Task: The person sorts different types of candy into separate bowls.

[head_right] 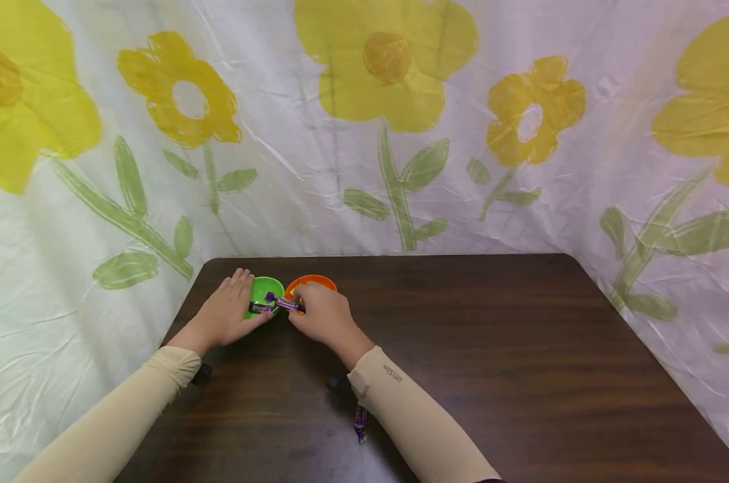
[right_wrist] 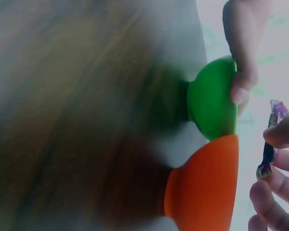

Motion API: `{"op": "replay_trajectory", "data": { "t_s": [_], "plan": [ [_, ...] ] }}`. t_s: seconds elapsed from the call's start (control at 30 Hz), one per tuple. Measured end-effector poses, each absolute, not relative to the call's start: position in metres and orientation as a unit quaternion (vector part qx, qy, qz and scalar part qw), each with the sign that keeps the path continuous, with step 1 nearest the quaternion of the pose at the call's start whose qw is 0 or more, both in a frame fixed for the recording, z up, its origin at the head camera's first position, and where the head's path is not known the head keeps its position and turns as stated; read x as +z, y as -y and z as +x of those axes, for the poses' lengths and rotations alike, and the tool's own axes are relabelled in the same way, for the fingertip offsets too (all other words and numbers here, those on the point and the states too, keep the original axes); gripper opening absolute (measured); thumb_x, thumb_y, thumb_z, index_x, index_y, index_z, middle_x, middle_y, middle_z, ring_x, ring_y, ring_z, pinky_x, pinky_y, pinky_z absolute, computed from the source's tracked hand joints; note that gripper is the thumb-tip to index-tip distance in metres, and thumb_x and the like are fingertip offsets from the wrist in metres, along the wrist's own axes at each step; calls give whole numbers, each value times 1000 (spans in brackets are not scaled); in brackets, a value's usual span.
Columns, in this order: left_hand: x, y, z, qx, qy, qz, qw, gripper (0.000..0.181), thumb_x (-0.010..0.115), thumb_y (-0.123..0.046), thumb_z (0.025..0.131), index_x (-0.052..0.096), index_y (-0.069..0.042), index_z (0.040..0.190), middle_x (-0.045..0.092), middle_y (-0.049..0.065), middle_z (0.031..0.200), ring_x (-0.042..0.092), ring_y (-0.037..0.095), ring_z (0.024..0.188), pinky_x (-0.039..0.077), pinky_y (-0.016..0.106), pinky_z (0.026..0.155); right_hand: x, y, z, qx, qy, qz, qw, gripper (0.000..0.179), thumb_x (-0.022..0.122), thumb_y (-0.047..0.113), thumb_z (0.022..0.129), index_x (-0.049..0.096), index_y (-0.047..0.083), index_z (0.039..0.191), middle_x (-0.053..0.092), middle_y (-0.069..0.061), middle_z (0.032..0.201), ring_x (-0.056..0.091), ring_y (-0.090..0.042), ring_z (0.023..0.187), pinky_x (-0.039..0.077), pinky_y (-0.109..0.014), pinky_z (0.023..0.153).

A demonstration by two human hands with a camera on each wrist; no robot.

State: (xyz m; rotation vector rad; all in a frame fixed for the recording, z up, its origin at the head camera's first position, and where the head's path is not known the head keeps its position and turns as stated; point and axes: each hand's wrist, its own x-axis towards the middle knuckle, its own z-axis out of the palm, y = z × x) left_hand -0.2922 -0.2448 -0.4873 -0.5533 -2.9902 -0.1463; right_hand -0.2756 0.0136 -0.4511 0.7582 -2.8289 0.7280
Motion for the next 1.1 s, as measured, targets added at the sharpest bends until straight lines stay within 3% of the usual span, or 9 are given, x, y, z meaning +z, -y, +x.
{"op": "replay_trajectory", "data": {
  "t_s": [0.27,0.63,0.97,1.1],
  "plan": [
    [-487,246,-293,-47,981,-181,48,103,52,-65,102,27,17,160,28,37,168,20,49,162,20,58,133,-446,10,-291,162,949,259,81,15,71,28,97,78,23,109,69,6,101,61,-8,73,53,-28,58],
    [-488,245,-292,-46,982,-180,43,104,51,-65,102,25,17,161,25,36,169,19,49,162,19,58,133,-453,17,-294,74,943,287,152,6,74,24,96,76,22,101,67,3,92,64,-15,73,56,-34,69],
    [-488,245,-294,-49,980,-184,52,105,51,-67,101,28,16,160,29,36,168,22,49,161,22,58,132,-453,22,-299,83,936,316,131,17,71,20,98,78,20,114,70,1,103,65,-20,85,58,-35,76],
    [-488,246,-294,-50,981,-183,51,105,52,-66,101,27,17,160,28,36,168,22,49,161,21,58,132,-453,19,-298,98,932,324,128,26,72,19,98,76,19,123,69,0,107,66,-20,86,58,-31,71]
  ]
}}
